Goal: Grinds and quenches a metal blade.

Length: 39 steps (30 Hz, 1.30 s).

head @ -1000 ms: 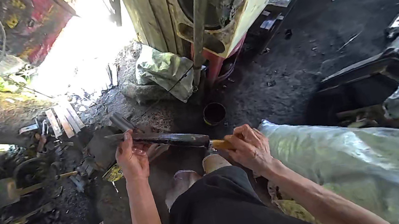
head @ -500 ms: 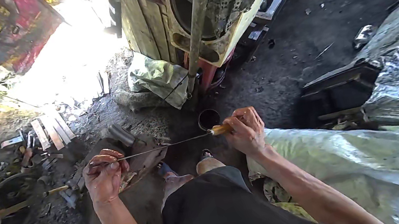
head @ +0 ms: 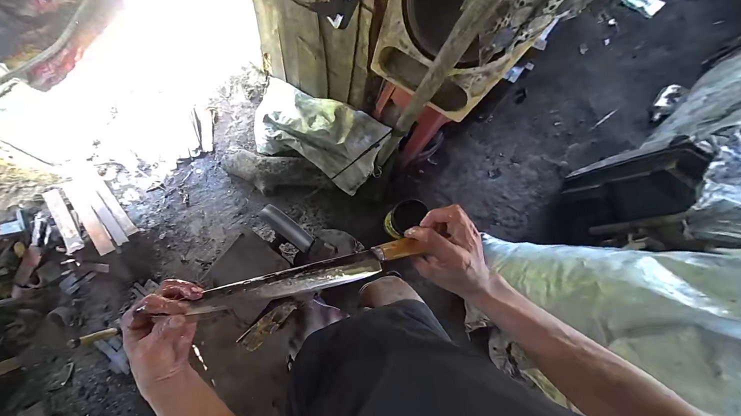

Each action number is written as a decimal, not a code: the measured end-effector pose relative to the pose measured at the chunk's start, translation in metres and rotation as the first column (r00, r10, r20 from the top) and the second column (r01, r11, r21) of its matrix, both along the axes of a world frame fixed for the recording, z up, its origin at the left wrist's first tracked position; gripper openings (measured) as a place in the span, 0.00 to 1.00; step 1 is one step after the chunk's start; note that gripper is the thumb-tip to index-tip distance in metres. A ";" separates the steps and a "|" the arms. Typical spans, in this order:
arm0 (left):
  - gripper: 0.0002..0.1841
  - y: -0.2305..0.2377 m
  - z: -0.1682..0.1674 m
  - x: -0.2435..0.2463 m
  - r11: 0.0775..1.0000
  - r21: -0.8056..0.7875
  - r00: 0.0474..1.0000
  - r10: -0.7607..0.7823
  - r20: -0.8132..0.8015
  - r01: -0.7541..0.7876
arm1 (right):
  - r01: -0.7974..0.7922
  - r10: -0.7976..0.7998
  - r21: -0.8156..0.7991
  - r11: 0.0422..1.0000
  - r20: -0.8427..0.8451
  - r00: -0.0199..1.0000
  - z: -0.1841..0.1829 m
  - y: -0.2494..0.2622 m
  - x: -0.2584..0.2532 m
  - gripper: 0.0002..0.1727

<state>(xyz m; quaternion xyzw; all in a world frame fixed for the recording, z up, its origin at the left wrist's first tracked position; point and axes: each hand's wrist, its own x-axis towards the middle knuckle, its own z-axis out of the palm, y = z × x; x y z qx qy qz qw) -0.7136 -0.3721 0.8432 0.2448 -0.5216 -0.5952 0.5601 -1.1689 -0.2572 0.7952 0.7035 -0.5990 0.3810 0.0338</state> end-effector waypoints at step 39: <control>0.40 -0.142 -0.083 -0.055 0.958 0.024 -0.260 -0.102 0.960 -0.285 | 0.326 -0.221 0.496 0.805 -0.259 0.940 -0.064 -0.068 0.055 0.34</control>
